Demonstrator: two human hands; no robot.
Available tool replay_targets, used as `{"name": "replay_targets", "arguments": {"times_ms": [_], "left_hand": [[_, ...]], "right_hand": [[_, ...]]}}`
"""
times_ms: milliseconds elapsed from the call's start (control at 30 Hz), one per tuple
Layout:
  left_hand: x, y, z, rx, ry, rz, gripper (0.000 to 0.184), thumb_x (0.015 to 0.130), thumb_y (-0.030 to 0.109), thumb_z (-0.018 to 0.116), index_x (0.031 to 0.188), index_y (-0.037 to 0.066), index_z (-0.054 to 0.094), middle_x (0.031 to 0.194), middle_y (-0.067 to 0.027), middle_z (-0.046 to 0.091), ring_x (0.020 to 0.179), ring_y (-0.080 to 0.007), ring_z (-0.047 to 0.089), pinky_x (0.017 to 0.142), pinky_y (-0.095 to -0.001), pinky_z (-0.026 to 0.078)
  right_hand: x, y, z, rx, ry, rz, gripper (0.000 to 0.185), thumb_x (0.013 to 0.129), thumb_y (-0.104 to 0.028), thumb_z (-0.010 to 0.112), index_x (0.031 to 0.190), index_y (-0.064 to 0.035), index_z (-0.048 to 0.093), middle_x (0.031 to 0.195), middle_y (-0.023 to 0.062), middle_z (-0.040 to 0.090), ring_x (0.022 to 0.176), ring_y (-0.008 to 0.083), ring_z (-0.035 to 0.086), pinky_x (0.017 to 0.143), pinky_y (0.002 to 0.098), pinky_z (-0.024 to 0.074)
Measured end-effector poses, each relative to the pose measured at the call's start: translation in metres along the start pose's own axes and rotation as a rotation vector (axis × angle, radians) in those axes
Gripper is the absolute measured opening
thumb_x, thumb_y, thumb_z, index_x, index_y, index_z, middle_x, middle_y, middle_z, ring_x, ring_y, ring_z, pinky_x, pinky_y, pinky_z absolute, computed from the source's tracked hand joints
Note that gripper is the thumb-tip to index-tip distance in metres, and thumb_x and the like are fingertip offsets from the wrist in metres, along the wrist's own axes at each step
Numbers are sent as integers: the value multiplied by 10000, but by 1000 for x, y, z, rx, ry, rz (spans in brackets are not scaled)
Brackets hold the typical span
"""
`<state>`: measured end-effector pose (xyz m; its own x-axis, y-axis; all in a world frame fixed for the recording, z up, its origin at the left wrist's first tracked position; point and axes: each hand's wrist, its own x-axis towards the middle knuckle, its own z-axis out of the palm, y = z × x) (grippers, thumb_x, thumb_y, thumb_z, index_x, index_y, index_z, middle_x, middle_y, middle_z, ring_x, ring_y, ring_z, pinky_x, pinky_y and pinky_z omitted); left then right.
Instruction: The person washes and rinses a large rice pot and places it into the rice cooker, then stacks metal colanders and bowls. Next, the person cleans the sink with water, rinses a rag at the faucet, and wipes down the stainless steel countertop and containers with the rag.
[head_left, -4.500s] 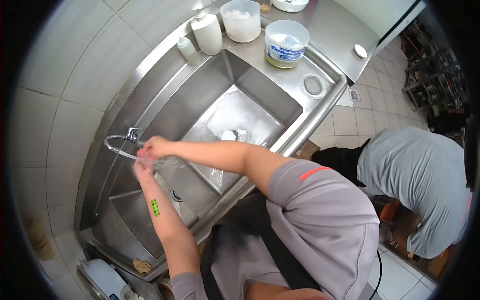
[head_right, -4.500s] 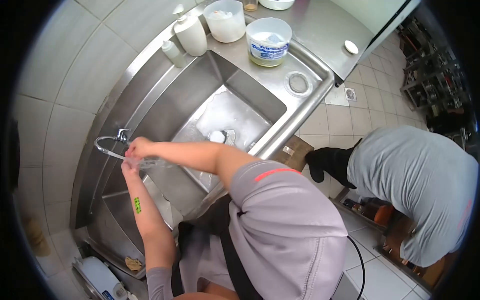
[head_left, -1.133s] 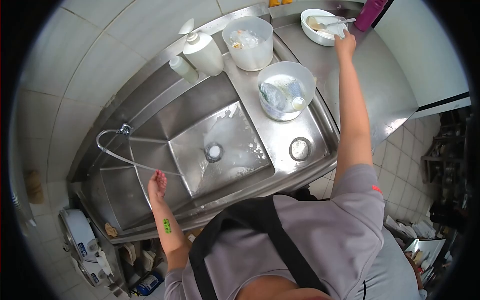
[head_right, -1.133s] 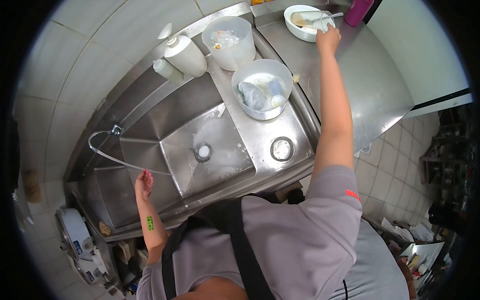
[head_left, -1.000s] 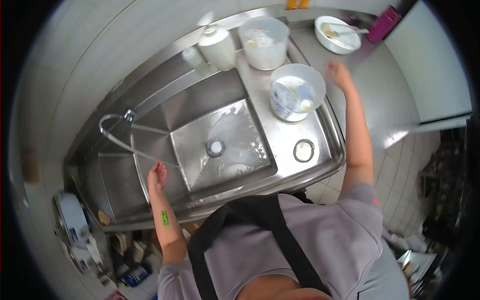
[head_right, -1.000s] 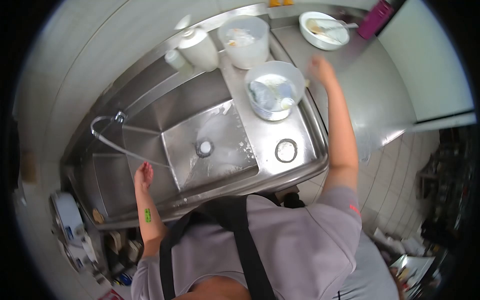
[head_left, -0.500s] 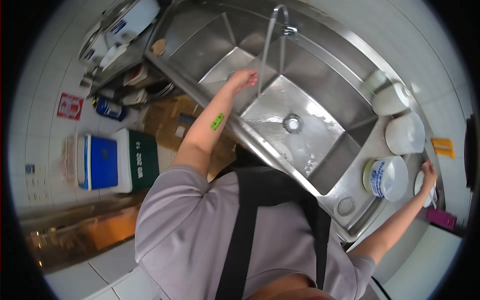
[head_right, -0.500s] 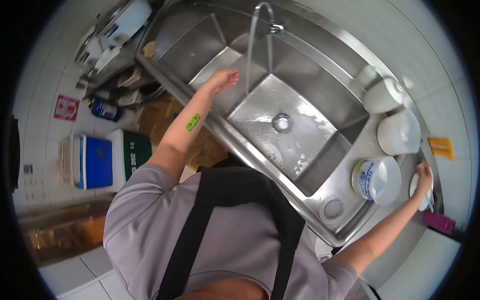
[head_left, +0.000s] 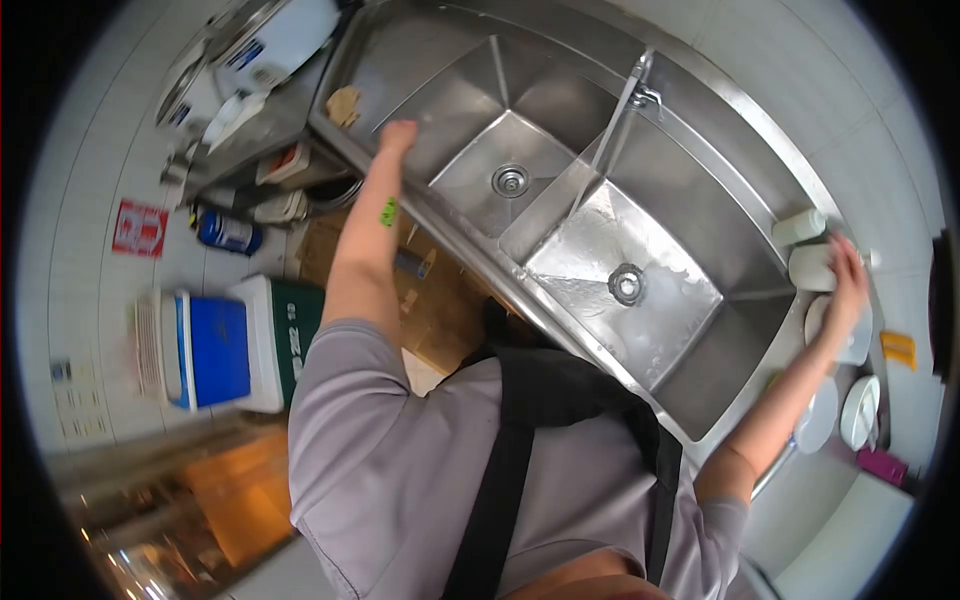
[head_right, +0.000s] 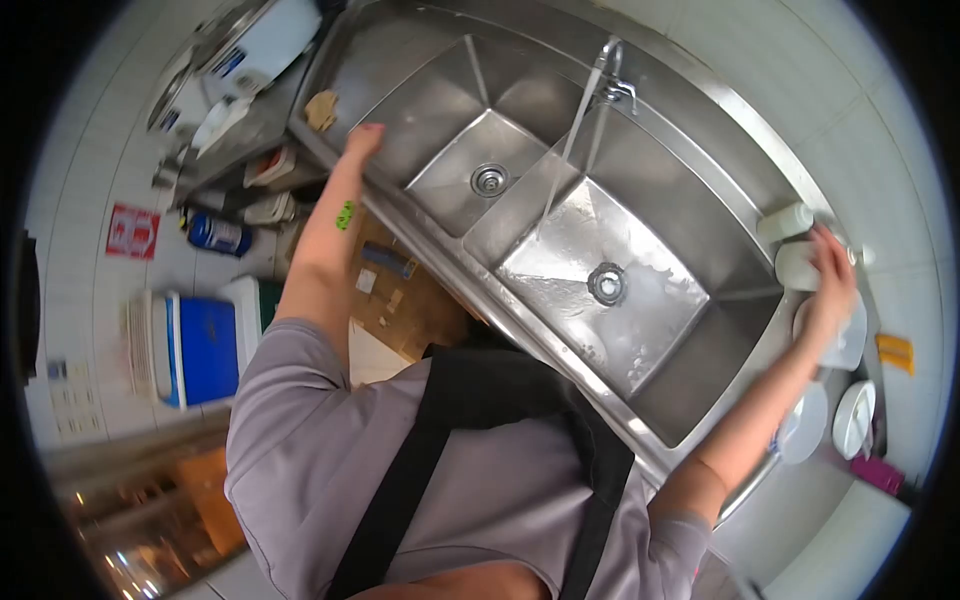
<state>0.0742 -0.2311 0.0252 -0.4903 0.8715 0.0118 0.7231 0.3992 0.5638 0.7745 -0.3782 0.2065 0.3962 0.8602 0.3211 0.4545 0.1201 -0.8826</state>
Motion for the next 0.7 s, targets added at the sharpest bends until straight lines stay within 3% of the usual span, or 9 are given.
{"name": "replay_targets", "arguments": {"times_ms": [100,133,200,267,367,500,567,600,700], "left_hand": [[60,-26,-30,636,-56,216,328,781,266,408,832,21,620,892,-183,589,881,-329,556,751,-408,441],[90,-45,-28,605,33,150,298,774,240,416,808,33,629,859,-168,604,831,-314,580,719,-393,454],[163,-103,-26,1071,1,521,252,764,205,437,770,52,637,809,-135,621,734,-272,607,637,-374,473],[195,-134,-26,879,179,476,234,754,194,456,723,45,634,753,-123,623,708,-262,605,627,-358,467],[230,-144,-30,1236,-240,300,305,712,197,535,982,57,555,1038,-97,545,969,-275,502,836,-328,389],[216,-117,-57,1078,-3,758,223,777,201,511,810,6,613,811,-149,615,766,-241,595,643,-328,467],[224,-148,-56,928,124,864,427,682,162,623,1078,62,497,1132,-112,474,973,-267,499,785,-358,421],[193,-104,-65,309,-55,116,271,789,262,505,812,19,622,809,-126,621,715,-210,600,600,-316,458],[174,-65,-83,610,-120,86,305,758,275,480,755,5,623,720,-145,613,654,-253,594,587,-355,449]], "right_hand": [[-20,-6,158,61,-313,213,243,777,-152,563,983,-26,592,876,64,612,742,111,565,684,224,457],[-24,0,207,179,-389,290,245,773,-154,568,974,-15,593,845,60,611,715,113,572,688,223,464],[-22,20,294,369,-473,458,220,780,-105,558,949,34,583,861,91,607,753,132,583,687,228,476],[-15,50,367,599,-384,558,187,793,-59,541,948,41,572,847,97,597,729,149,585,700,227,492],[-4,65,416,526,-293,738,127,791,-45,539,880,43,559,801,107,598,658,154,583,582,262,502],[7,67,432,476,-231,778,142,816,-131,532,808,11,545,695,77,569,525,137,519,474,269,448],[19,79,438,969,-247,971,237,842,-243,498,727,-35,507,590,26,476,463,121,405,428,253,361],[25,63,436,1074,-240,967,308,857,-316,451,673,-69,457,545,-7,378,469,119,349,432,241,330],[40,68,436,1358,-355,862,295,867,-305,434,705,-62,474,585,10,422,507,129,393,463,249,362]]}}
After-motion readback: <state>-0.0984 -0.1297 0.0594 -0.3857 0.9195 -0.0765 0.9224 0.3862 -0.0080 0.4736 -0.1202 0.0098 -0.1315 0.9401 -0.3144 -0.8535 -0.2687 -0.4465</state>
